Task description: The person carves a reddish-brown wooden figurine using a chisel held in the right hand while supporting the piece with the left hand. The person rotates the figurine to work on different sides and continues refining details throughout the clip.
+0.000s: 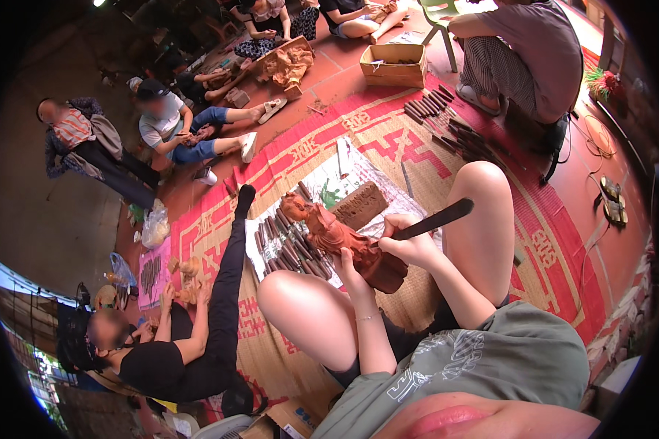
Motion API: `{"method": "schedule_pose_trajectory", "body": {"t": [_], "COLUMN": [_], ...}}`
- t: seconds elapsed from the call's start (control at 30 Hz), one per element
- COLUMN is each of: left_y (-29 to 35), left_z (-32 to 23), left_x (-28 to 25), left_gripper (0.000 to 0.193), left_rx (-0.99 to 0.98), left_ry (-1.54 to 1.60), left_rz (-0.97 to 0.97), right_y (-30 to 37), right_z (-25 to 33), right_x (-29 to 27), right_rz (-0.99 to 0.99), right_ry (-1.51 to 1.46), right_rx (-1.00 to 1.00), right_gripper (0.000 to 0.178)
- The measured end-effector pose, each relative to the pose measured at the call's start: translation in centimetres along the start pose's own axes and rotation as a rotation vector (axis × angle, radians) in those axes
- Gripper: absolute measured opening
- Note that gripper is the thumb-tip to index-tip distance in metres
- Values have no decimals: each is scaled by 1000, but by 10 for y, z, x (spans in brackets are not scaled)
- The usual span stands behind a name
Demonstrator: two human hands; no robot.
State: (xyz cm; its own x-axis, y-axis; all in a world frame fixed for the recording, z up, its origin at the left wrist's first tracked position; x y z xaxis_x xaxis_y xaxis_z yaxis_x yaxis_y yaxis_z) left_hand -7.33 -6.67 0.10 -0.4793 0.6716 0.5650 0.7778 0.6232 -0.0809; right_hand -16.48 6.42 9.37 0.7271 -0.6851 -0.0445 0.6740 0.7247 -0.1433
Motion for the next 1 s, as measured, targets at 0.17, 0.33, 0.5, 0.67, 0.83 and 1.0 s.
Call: {"method": "schedule_pose_trajectory", "body": {"t": [0.17, 0.33, 0.5, 0.67, 0.83, 1.0], "left_y": [0, 1, 2, 4, 3, 4], "left_z": [4, 4, 0, 0, -5, -11], "left_x": [0, 0, 7, 18, 11, 17], "left_gripper": [44, 43, 43, 44, 46, 41], "left_rx": [-18, -10, -17, -24, -2, -1], "left_ry": [0, -46, -116, -120, -116, -54], "left_rz": [21, 26, 75, 128, 109, 66], "right_y": [-5, -8, -3, -5, 2, -3], "right_z": [-15, -9, -28, -15, -1, -1], "right_x": [7, -1, 11, 0, -9, 1], "right_rz": [1, -86, 60, -37, -51, -46], "right_ry": [-164, -116, -72, -114, 124, 128], "right_rx": [-65, -118, 45, -65, -11, -122], "right_gripper": [19, 20, 18, 16, 15, 15]}}
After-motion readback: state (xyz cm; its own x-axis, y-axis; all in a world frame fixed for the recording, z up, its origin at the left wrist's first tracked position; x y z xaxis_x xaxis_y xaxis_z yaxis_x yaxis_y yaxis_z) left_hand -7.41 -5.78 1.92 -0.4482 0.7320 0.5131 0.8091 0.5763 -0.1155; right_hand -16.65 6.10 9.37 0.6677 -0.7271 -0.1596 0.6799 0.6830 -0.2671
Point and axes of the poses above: each hand's wrist, its own y-axis away from the middle knuckle, its own x-axis out of the palm, z = x × y, the point moved 9 cm from there along -y, towards the middle knuckle, and after that the axes turned 11 degrees about z, right-handed, at the moved point
